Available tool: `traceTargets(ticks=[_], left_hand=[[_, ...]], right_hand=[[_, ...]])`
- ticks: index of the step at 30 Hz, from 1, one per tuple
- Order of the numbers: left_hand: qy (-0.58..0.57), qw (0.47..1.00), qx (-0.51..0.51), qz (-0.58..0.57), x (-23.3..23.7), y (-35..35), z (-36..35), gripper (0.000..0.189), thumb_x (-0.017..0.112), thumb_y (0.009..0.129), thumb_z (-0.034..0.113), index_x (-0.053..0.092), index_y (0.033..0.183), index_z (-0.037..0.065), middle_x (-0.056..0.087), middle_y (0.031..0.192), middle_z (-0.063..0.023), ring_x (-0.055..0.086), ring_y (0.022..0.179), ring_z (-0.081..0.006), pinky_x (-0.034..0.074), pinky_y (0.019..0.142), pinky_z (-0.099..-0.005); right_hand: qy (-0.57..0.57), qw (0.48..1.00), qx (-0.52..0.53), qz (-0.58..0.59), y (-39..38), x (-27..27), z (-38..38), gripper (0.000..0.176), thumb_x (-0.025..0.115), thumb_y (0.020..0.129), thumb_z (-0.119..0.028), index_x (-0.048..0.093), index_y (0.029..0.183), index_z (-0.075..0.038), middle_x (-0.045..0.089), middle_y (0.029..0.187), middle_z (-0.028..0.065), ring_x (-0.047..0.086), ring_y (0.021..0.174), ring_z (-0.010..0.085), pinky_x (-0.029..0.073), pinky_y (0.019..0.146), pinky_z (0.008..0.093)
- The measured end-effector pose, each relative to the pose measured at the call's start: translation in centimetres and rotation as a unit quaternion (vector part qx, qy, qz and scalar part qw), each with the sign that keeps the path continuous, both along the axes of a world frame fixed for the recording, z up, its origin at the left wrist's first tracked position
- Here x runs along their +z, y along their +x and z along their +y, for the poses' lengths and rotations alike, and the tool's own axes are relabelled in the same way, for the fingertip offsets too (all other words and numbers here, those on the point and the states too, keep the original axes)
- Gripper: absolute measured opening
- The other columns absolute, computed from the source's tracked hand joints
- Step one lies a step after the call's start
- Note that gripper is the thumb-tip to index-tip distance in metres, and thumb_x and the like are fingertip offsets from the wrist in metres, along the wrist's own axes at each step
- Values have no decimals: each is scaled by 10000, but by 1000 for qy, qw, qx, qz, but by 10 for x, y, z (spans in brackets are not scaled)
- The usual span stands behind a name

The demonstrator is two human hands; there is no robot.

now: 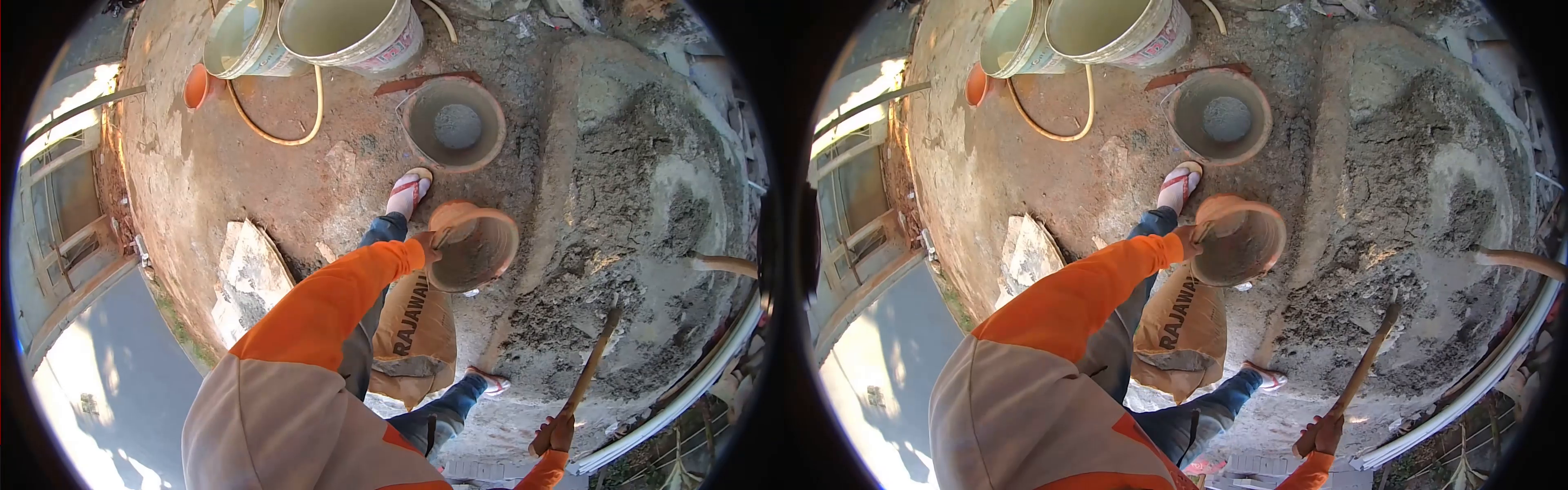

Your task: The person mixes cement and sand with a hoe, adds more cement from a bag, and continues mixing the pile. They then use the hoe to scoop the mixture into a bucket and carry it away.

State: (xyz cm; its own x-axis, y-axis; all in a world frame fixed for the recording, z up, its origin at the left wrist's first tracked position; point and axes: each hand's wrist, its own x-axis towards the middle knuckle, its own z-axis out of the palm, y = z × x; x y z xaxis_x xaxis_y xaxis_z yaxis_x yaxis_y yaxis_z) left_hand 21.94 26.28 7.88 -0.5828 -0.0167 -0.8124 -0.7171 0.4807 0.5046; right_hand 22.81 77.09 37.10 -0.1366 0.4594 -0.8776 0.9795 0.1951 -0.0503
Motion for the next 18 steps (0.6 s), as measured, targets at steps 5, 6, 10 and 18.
traceTargets(ticks=[5, 6, 10, 18], left_hand=[[318, 899, 296, -58, 162, -46, -111, 454, 621, 821, 234, 477, 1163, -28, 602, 1034, -126, 615, 918, -213, 526, 796, -348], [343, 887, 309, -29, 194, -62, -140, 436, 601, 855, 251, 470, 1185, -2, 599, 1069, -102, 612, 933, -214, 512, 834, -353], [114, 914, 305, 241, 268, -128, -248, 438, 631, 824, 400, 581, 978, -6, 627, 818, -43, 573, 683, -111, 467, 555, -230], [-384, 822, 279, 316, 214, -292, -373, 456, 737, 699, 396, 616, 884, -3, 655, 786, -100, 634, 716, -217, 501, 664, -314]], right_hand=[[-17, 999, -50, -2, 9, -13, 17, 235, 383, 931, -311, 327, 1103, -161, 493, 773, 101, 500, 519, 227, 473, 418, 399], [-25, 998, -64, -6, 11, -14, 20, 217, 380, 930, -302, 329, 1092, -167, 492, 773, 102, 498, 522, 233, 472, 422, 410], [-8, 998, -61, -4, 10, -16, 15, 237, 408, 921, -305, 327, 1085, -154, 471, 732, 87, 497, 500, 220, 466, 402, 397], [8, 998, -57, -7, 5, -14, 9, 270, 417, 920, -367, 349, 1054, -142, 465, 683, 79, 482, 449, 218, 453, 388, 402]])
